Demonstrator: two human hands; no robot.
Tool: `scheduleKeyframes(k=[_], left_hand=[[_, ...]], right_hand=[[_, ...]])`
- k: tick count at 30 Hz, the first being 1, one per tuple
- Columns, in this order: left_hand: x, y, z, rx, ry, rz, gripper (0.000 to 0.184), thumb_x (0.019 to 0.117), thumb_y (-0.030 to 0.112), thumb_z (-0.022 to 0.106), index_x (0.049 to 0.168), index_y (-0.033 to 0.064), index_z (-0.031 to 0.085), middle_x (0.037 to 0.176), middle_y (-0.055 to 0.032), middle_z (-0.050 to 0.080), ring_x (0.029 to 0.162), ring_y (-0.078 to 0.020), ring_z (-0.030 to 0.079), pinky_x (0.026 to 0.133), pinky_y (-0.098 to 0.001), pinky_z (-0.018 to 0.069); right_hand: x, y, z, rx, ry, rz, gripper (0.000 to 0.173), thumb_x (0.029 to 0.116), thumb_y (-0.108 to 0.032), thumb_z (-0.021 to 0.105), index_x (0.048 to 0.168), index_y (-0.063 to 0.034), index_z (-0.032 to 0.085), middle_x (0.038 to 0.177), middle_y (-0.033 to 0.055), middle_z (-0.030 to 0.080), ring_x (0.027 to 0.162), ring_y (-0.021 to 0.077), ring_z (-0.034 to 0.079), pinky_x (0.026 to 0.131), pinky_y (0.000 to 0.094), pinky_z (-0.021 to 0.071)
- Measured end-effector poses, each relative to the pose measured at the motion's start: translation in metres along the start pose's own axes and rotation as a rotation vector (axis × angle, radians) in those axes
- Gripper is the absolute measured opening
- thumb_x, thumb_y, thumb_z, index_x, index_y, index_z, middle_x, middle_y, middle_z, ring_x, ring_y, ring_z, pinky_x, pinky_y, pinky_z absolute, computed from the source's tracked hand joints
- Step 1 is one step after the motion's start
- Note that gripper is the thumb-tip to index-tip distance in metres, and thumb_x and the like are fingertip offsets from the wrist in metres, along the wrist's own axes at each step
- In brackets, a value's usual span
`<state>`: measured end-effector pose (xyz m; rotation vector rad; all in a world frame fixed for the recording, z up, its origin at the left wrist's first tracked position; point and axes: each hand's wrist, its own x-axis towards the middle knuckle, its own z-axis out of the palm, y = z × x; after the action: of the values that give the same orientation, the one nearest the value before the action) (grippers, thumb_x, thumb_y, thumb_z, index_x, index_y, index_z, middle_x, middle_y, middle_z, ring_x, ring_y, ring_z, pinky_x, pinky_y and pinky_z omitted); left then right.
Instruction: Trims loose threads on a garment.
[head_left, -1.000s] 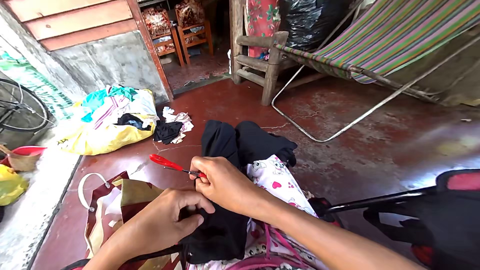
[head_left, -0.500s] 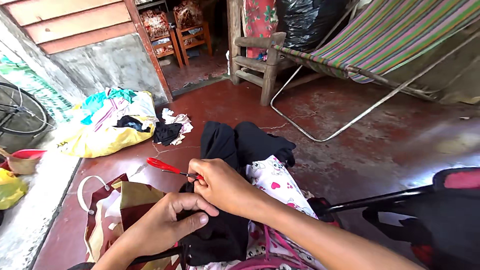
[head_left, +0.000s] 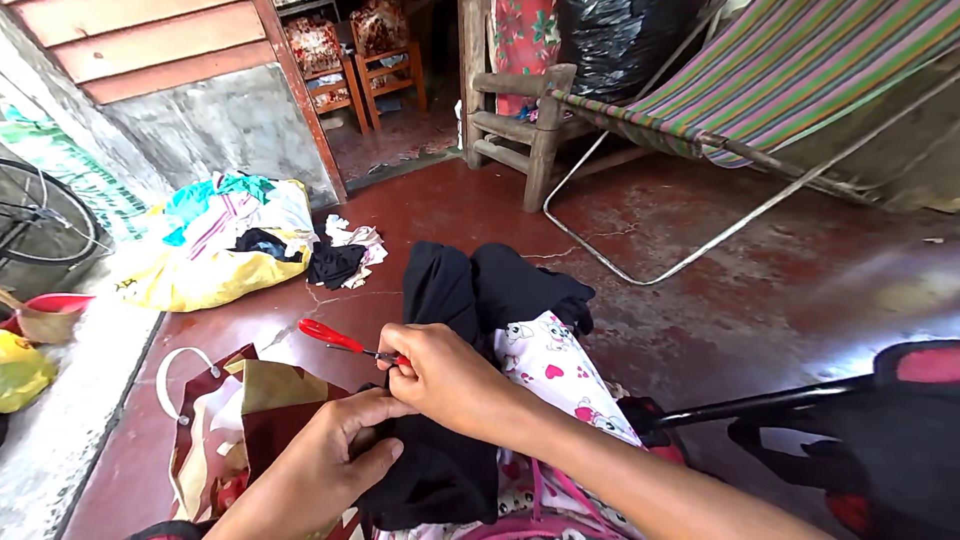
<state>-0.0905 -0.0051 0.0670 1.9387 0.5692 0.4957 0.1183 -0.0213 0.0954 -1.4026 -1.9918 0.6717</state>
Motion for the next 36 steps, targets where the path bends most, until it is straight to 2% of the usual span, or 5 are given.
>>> scheduleKeyframes(k=[4, 7, 9, 14, 36], left_hand=[[-0.006, 0.003, 0.001, -0.012, -0.022, -0.01, 0.056, 0.0917, 0.001, 0.066, 0.146, 0.0127, 0.056, 0.131, 0.0, 0.067, 0.081, -0.0042, 0.069, 0.069, -0.0215, 0.0608], [-0.01, 0.003, -0.001, -0.085, -0.023, 0.018, 0.064, 0.0909, -0.003, 0.066, 0.151, 0.0119, 0.05, 0.134, -0.0019, 0.067, 0.089, -0.0079, 0.072, 0.076, -0.0241, 0.0627], [-0.012, 0.003, 0.0, -0.131, -0.019, 0.044, 0.064, 0.0908, -0.005, 0.065, 0.151, 0.0084, 0.049, 0.136, -0.0045, 0.066, 0.097, -0.0111, 0.073, 0.081, -0.0267, 0.0635], [-0.015, 0.003, 0.01, -0.284, -0.049, 0.102, 0.067, 0.0903, -0.009, 0.063, 0.153, 0.0029, 0.044, 0.138, -0.0078, 0.065, 0.106, -0.0156, 0.072, 0.086, -0.0313, 0.0634], [-0.019, 0.002, 0.016, -0.356, -0.04, 0.137, 0.07, 0.0892, -0.009, 0.064, 0.155, -0.0016, 0.04, 0.14, -0.0116, 0.062, 0.107, -0.0165, 0.072, 0.088, -0.0316, 0.0627]], right_hand=[[-0.022, 0.001, -0.003, 0.073, 0.194, -0.053, 0.009, 0.1, -0.02, 0.06, 0.101, -0.0134, 0.067, 0.083, -0.0027, 0.06, 0.068, 0.0051, 0.057, 0.06, 0.0224, 0.0506], [-0.057, -0.001, -0.012, 0.059, 0.263, -0.09, 0.021, 0.1061, -0.03, 0.048, 0.102, -0.017, 0.063, 0.08, -0.0066, 0.057, 0.064, -0.0006, 0.054, 0.054, 0.0166, 0.0481], [-0.081, -0.001, -0.015, 0.058, 0.225, -0.13, 0.028, 0.1078, -0.027, 0.042, 0.104, -0.0118, 0.066, 0.079, -0.0018, 0.059, 0.063, 0.003, 0.056, 0.054, 0.0191, 0.0486], [-0.118, -0.01, -0.007, -0.003, 0.037, -0.056, 0.024, 0.1062, -0.016, 0.05, 0.102, -0.0011, 0.069, 0.085, 0.0146, 0.064, 0.069, 0.0234, 0.064, 0.058, 0.0361, 0.0529], [-0.118, -0.019, 0.008, -0.328, 0.088, -0.118, 0.022, 0.104, -0.016, 0.053, 0.095, -0.0036, 0.068, 0.078, 0.0115, 0.06, 0.061, 0.0232, 0.062, 0.048, 0.0331, 0.0498]])
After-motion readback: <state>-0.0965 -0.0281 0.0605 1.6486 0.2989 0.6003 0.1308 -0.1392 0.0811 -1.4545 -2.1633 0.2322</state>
